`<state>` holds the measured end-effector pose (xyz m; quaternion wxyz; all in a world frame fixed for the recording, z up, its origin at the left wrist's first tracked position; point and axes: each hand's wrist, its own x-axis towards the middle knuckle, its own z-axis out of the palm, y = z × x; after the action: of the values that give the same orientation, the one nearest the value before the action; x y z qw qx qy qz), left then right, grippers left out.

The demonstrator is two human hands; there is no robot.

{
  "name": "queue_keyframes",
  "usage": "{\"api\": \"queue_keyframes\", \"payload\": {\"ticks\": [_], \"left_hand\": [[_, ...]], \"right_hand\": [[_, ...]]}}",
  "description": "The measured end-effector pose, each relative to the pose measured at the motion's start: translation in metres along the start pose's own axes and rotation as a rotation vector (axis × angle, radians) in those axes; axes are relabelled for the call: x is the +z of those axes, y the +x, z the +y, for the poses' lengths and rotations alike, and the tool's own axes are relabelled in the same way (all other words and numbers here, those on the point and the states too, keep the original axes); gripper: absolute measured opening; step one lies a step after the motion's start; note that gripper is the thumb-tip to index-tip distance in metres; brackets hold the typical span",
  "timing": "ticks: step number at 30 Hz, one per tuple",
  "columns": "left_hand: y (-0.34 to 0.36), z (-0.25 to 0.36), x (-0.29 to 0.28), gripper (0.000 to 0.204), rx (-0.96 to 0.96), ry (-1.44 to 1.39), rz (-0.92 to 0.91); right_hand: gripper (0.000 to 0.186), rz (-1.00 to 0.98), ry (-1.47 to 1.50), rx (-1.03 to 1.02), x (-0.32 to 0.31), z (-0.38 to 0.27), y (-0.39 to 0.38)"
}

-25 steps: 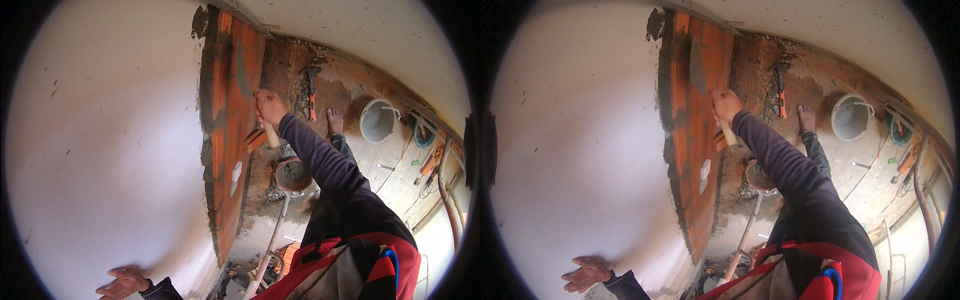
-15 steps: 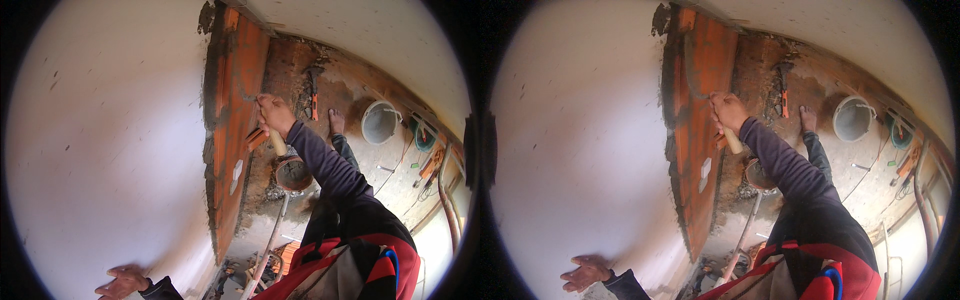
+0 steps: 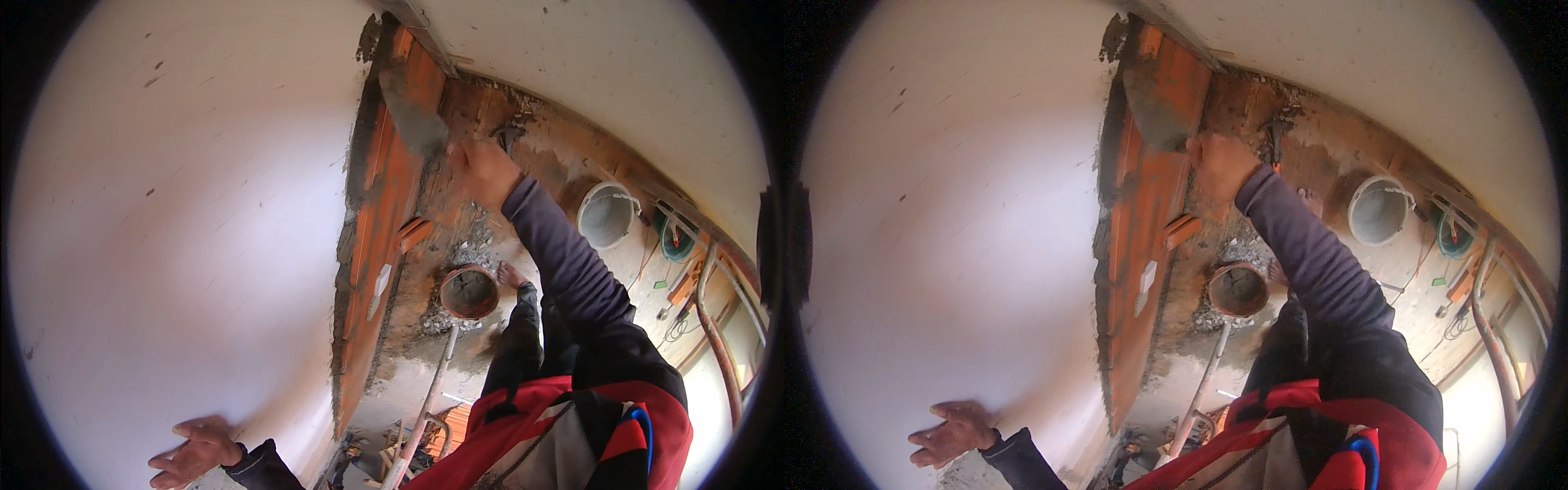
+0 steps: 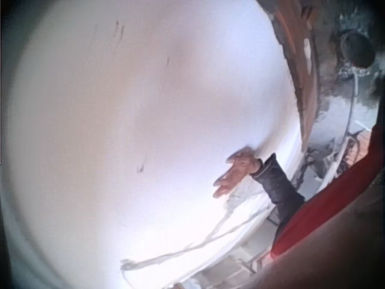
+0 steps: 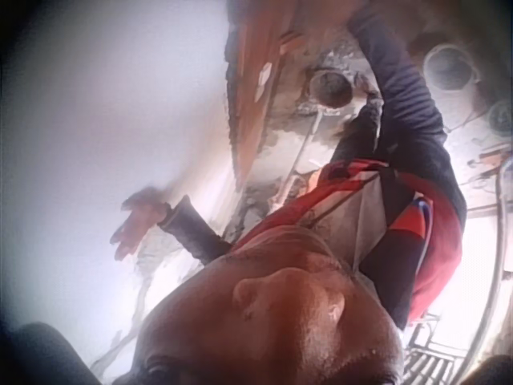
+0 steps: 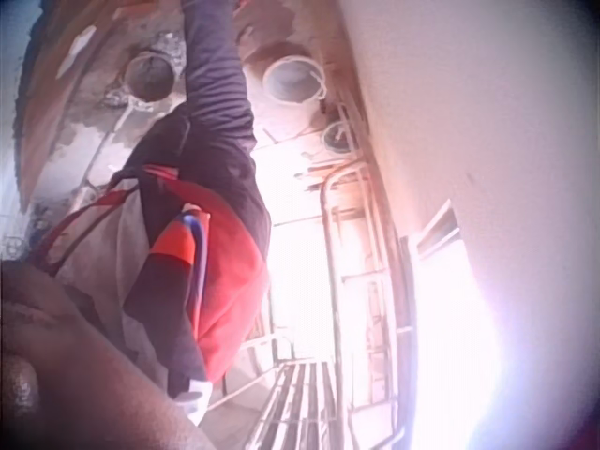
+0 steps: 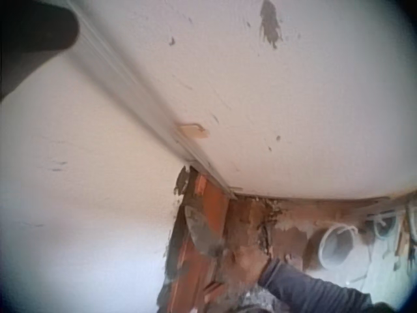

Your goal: The person applies mortar to a brick wall and positions a brick using a trowel and a hammer.

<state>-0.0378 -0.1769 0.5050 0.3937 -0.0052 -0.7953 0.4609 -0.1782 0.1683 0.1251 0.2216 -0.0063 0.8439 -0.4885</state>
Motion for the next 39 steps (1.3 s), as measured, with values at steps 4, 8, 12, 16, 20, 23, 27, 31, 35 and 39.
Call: {"api": "queue_keyframes", "payload": {"ticks": [4, 8, 12, 16, 20, 23, 27, 31, 35, 39], "left_hand": [[-0.014, -0.025, 0.021, 0.056, 0.050, 0.042, 0.101], [-0.027, -0.034, 0.023, 0.068, 0.065, 0.046, 0.061], [-0.028, -0.033, 0.021, 0.069, 0.077, 0.043, 0.085], [-0.028, -0.038, 0.027, 0.069, 0.106, -0.018, 0.138], [-0.031, -0.035, 0.026, 0.073, 0.058, -0.017, 0.116], [-0.035, -0.039, 0.030, 0.072, 0.064, -0.086, 0.098], [-0.030, -0.035, 0.027, 0.073, 0.126, -0.052, 0.104], [-0.030, -0.035, 0.023, 0.075, 0.135, -0.035, 0.077], [-0.025, -0.032, 0.025, 0.075, 0.171, -0.046, 0.117], [-0.026, -0.029, 0.025, 0.067, 0.086, -0.031, 0.084]], "right_hand": [[0.045, -0.198, -0.021, 0.226, -0.036, -0.024, 0.030], [0.046, -0.184, -0.121, 0.017, -0.025, -0.004, 0.025], [0.042, -0.226, 0.367, 0.324, -0.014, 0.008, -0.011], [0.043, -0.079, 0.362, 0.443, 0.020, 0.024, 0.001], [0.046, 0.169, 0.183, 0.300, 0.077, 0.036, 0.033], [0.044, 0.182, 0.192, 0.343, 0.105, 0.033, 0.049], [0.040, 0.114, 0.360, 0.339, 0.126, 0.036, 0.048], [0.037, -0.055, 0.831, 0.467, 0.119, 0.014, 0.019], [0.031, -0.140, 1.192, 0.576, 0.110, 0.025, 0.003], [0.029, -0.131, 1.349, 0.608, 0.087, 0.039, 0.026]]}}
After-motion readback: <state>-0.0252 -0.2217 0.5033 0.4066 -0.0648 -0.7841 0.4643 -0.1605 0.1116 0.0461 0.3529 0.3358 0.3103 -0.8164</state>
